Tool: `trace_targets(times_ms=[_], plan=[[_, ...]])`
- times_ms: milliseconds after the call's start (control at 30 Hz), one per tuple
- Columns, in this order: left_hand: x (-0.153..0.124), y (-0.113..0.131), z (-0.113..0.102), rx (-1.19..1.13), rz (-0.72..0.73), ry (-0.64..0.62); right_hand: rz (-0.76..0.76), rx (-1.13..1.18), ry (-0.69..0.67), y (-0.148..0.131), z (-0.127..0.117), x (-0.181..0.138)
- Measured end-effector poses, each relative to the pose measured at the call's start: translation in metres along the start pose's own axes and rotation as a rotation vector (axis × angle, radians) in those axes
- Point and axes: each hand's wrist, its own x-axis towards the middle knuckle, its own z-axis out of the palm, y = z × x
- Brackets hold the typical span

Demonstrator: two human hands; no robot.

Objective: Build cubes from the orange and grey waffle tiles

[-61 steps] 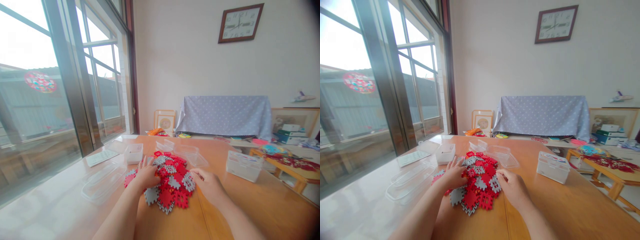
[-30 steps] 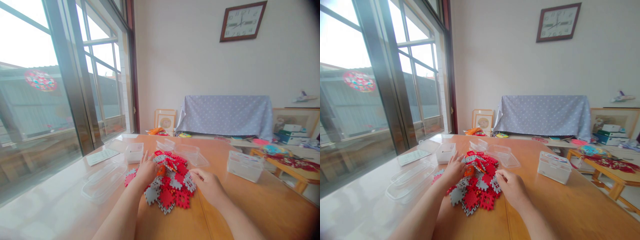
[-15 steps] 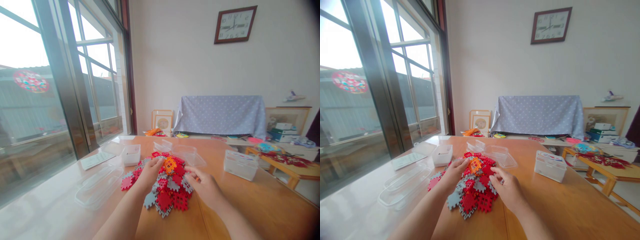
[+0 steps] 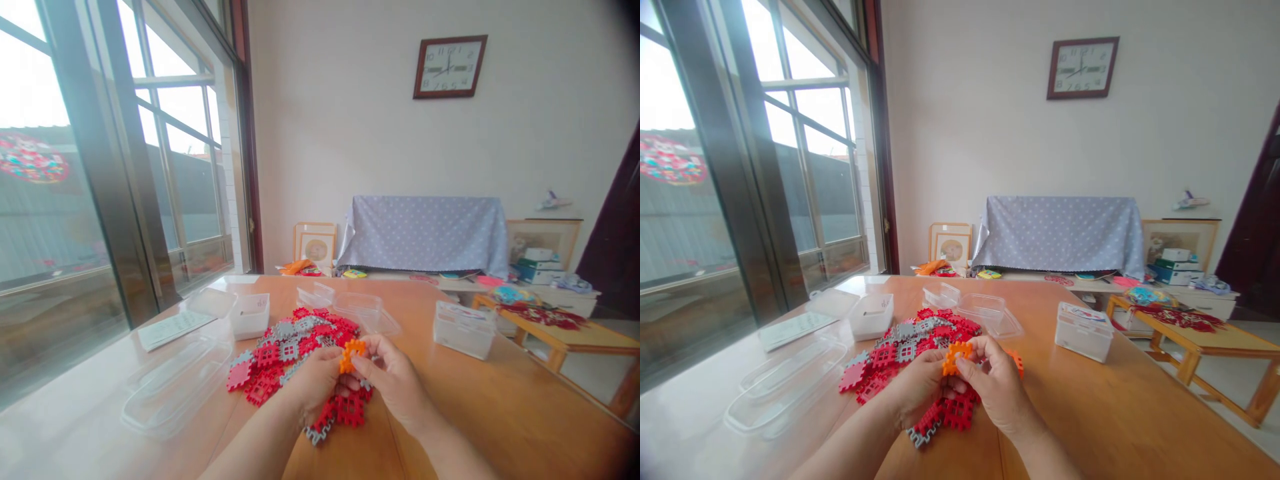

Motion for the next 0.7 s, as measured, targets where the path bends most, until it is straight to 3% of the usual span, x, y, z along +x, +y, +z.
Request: trace_targets(times_ms=[200,333,533,700], plan=[[0.003,0.006,-0.006,-0.175,0.075,-0.014,0.08,0.103,0.144,0.001,-0.004,0.005],[0.006,0.003,-0.012,-0.066,0.19,-0.002,0.053,-0.039,0.101,0.004,-0.006,0.005],[0.01,0.002,-0.018,0.069,0.231,0.086,-0.225,-0.484,0.004,-0.003,-0.012,-0.001],[0.007,0.003,-0.017,0.067,0.171,0.057,-0.248,-0.523,-0.122,-0.007,-0.012,-0.002]])
